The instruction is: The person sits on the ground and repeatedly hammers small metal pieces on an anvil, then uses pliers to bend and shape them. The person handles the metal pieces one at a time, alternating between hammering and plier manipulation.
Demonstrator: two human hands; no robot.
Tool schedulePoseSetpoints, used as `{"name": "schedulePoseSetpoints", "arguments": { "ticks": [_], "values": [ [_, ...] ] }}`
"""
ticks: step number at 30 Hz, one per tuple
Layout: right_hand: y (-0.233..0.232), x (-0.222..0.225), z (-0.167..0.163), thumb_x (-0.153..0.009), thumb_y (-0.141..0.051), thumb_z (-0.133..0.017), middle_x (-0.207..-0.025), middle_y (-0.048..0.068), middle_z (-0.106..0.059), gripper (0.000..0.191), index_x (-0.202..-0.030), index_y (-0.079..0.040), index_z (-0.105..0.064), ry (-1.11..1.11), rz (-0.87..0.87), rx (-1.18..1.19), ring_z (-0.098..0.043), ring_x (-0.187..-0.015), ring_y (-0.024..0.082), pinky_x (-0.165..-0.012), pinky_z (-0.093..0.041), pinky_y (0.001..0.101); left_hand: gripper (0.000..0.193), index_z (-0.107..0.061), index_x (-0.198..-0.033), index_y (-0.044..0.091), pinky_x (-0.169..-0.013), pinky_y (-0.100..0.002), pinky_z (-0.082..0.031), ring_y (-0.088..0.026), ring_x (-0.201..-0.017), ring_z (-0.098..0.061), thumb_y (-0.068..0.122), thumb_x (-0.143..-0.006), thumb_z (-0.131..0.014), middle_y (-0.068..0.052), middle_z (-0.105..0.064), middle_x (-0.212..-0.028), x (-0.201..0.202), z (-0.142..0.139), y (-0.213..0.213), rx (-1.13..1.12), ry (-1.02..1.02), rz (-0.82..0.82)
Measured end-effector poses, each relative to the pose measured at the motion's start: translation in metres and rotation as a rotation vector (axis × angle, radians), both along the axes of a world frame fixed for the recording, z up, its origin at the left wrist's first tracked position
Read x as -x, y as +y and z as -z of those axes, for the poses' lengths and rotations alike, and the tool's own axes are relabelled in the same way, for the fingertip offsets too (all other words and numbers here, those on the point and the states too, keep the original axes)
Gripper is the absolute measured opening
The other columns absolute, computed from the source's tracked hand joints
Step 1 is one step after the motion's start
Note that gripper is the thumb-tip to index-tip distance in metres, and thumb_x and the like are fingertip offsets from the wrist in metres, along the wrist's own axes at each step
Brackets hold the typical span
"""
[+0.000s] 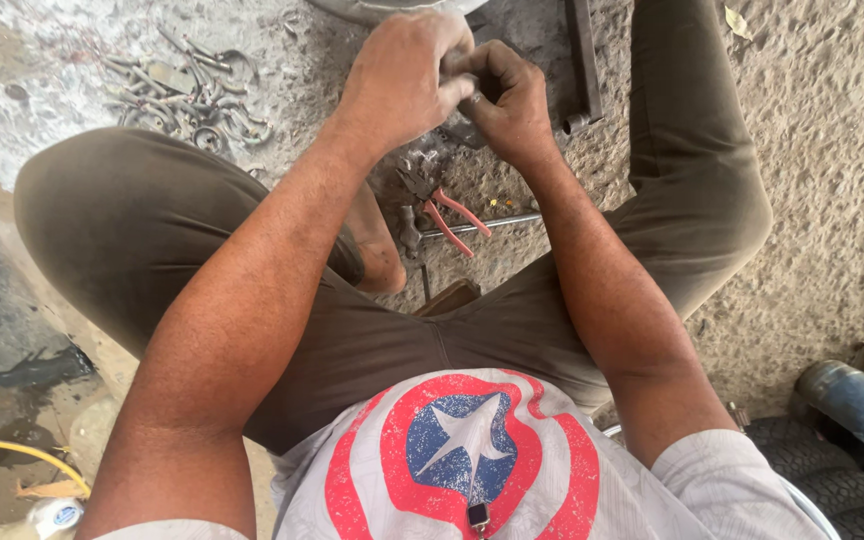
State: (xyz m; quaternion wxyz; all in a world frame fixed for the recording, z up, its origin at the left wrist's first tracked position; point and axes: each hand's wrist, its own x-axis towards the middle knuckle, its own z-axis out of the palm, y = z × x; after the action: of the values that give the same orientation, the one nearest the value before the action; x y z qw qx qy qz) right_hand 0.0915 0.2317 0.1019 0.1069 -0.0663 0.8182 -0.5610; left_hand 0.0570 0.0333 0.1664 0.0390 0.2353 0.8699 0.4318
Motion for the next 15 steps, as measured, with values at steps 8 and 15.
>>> {"name": "schedulePoseSetpoints", "arguments": {
  "ticks": [8,15],
  "values": [
    [-0.002,0.003,0.014,-0.100,-0.001,-0.070,-0.087,0.004,-0.069,0.005,-0.096,-0.004,-0.067,0.189,-0.123,-0.327,-0.063,-0.076,0.006,-0.067,-0.058,0.0268,0.030,-0.068,-0.093,0.005,-0.070,-0.044,-0.055,-0.025,-0.077,-0.070,0.026,-0.081,-0.087,-0.010,-0.070,-0.084,-0.001,0.006,0.004,0.139,0.190,-0.111],
    [-0.016,0.005,0.012,-0.096,-0.013,-0.079,-0.077,0.007,-0.073,0.016,-0.086,-0.006,-0.069,0.004,-0.128,-0.307,-0.068,-0.064,0.009,-0.056,-0.059,0.0291,0.023,-0.067,-0.095,0.006,-0.066,-0.039,-0.056,-0.021,-0.075,-0.067,0.025,-0.095,-0.081,-0.010,-0.067,-0.084,0.005,0.008,0.010,0.164,-0.034,-0.122]
  ]
}}
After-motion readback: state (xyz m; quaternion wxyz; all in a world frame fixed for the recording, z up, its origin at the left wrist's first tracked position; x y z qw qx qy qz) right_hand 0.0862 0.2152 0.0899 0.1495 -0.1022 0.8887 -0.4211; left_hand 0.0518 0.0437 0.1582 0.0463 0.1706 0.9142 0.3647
